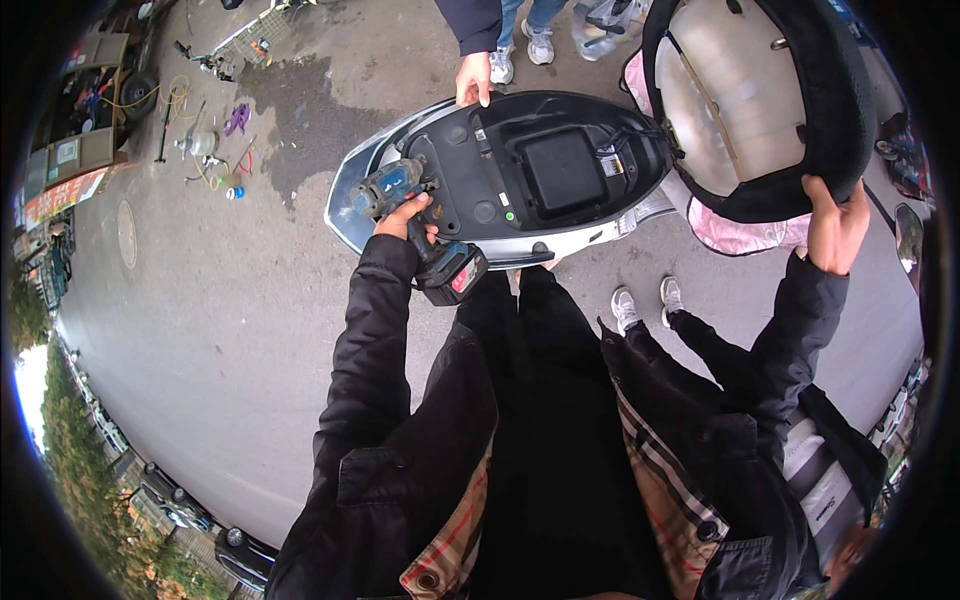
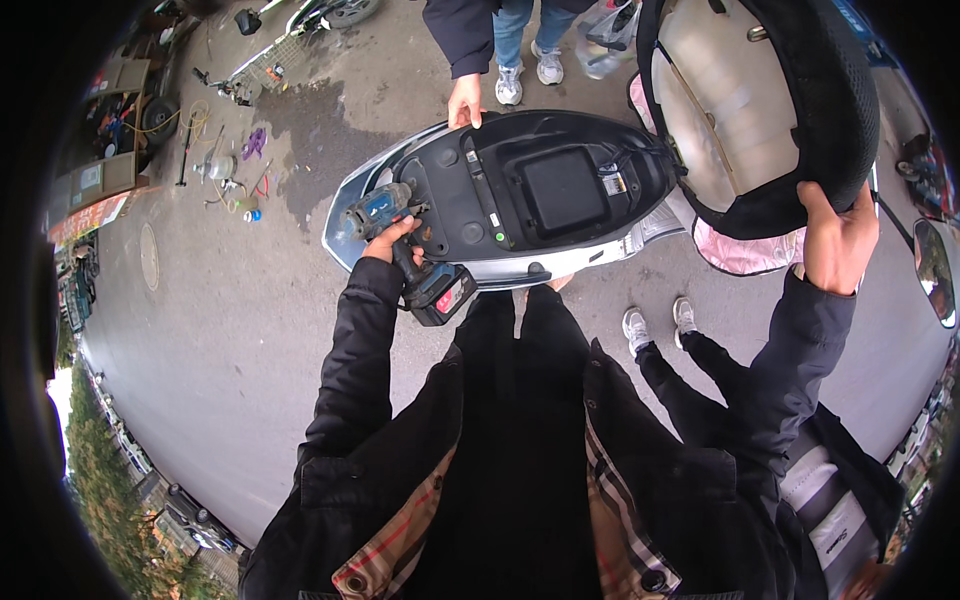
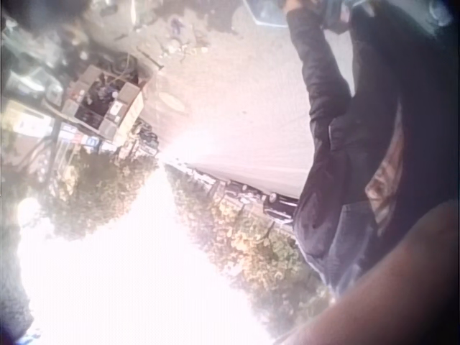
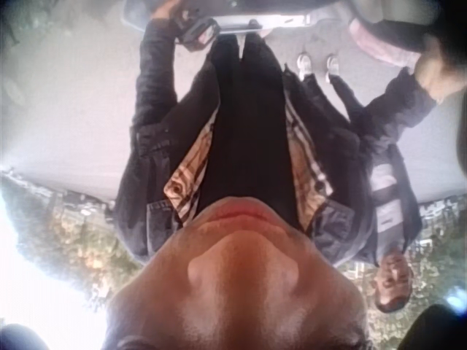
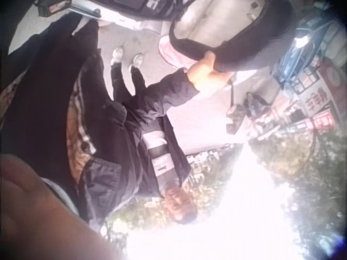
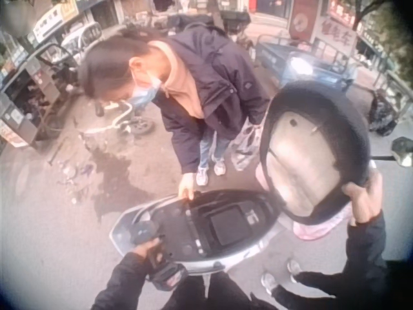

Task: The person uses a cordless impact driver to remove the seat of a white scooter, then unscrews several fasteners inside the seat compartment. A bystander places a plastic bag of items into the compartment while the person continues to work with the driver.

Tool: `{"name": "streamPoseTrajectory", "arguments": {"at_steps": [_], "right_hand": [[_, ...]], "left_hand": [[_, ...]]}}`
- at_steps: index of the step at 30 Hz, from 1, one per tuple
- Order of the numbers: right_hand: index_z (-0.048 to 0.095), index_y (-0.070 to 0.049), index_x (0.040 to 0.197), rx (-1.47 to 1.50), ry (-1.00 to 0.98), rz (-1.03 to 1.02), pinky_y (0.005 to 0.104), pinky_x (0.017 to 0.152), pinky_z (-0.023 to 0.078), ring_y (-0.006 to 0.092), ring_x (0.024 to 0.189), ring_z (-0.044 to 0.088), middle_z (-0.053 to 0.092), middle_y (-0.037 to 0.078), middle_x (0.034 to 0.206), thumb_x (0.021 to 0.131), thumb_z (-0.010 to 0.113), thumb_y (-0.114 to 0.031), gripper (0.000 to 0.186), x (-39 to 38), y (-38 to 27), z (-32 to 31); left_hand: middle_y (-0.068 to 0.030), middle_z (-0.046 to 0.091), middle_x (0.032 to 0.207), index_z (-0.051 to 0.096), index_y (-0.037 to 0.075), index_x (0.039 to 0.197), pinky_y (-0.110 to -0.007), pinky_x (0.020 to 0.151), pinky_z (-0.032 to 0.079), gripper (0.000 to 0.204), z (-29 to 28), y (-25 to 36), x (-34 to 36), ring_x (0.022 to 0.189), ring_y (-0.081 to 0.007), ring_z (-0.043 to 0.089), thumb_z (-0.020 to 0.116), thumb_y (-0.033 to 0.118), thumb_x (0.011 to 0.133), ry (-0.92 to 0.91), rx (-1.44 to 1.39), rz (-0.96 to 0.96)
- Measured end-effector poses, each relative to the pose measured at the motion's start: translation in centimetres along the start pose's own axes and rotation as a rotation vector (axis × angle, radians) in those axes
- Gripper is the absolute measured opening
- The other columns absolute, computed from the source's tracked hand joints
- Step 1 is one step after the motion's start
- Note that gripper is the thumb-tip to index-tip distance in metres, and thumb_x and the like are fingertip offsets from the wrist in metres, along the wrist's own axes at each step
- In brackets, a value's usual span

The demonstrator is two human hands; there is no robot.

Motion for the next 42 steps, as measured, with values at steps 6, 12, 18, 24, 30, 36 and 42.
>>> {"name": "streamPoseTrajectory", "arguments": {"at_steps": [6,12,18,24,30,36,42], "right_hand": [[0.064,0.012,0.123,0.007,0.04,-0.027,0.029,0.1,0.047,0.0198,0.104,0.067,0.072,0.014,0.114,0.081,0.066,0.002,0.044,-0.6,-2.1,1.0],[0.065,0.01,0.125,-0.023,0.086,-0.007,0.0286,0.097,0.048,0.0188,0.103,0.067,0.073,0.013,0.113,0.079,0.065,0.001,0.046,-1.7,-2.9,1.9],[0.064,0.005,0.13,-0.151,0.045,-0.026,0.0289,0.094,0.05,0.0192,0.099,0.069,0.076,0.014,0.109,0.075,0.068,-0.002,0.055,-4.3,-2.4,4.0],[0.062,0.006,0.13,-0.098,0.031,0.011,0.0287,0.092,0.05,0.0187,0.099,0.069,0.074,0.013,0.11,0.076,0.066,0.001,0.055,-5.0,-1.6,3.4],[0.062,0.008,0.129,-0.029,0.062,0.043,0.0276,0.092,0.05,0.0183,0.1,0.068,0.074,0.012,0.111,0.076,0.066,0.003,0.053,-4.8,-1.5,2.2],[0.062,-0.001,0.135,-0.25,0.003,-0.08,0.0339,0.09,0.054,0.0274,0.097,0.075,0.076,0.02,0.104,0.07,0.071,-0.008,0.065,-6.4,-2.8,5.4],[0.065,0.0,0.128,-0.266,-0.002,-0.062,0.0336,0.089,0.053,0.0281,0.096,0.074,0.076,0.02,0.103,0.07,0.07,-0.009,0.059,-5.5,-2.4,3.9]], "left_hand": [[-0.0126,0.072,0.094,0.068,0.004,0.108,-0.037,0.05,0.052,0.032,-0.2,0.3,0.9,0.063,-0.0255,0.067,0.083,0.022,0.085,0.028,0.01,-0.008],[-0.013,0.073,0.095,0.068,0.003,0.108,-0.037,0.051,0.052,0.032,-0.8,-0.5,2.7,0.066,-0.028,0.069,0.082,0.023,0.086,0.014,-0.035,-0.066],[-0.0133,0.073,0.094,0.069,0.005,0.11,-0.036,0.051,0.051,0.031,-1.1,-1.0,3.2,0.067,-0.0289,0.069,0.081,0.023,0.087,-0.021,-0.073,-0.155],[-0.0133,0.072,0.092,0.069,0.006,0.109,-0.037,0.051,0.051,0.028,-1.4,-1.0,3.5,0.065,-0.0294,0.069,0.08,0.022,0.088,-0.037,-0.038,-0.126],[-0.0127,0.071,0.086,0.065,0.007,0.102,-0.038,0.051,0.052,0.025,-1.8,-1.5,3.4,0.065,-0.0293,0.07,0.08,0.021,0.088,-0.008,-0.073,-0.115],[-0.0112,0.069,0.09,0.063,0.008,0.105,-0.039,0.051,0.051,0.027,-1.8,-1.3,3.9,0.063,-0.029,0.068,0.08,0.022,0.088,0.011,-0.032,-0.125],[-0.0118,0.067,0.079,0.062,0.007,0.101,-0.039,0.05,0.05,0.033,-1.4,-1.4,4.9,0.061,-0.0288,0.067,0.084,0.024,0.084,0.016,-0.082,-0.104]]}}
Point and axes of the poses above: each hand's wrist, its own x-axis towards the middle knuckle, its own z-axis out of the palm, y = z × x, the point moved 5 cm from there along x, towards the middle knuckle
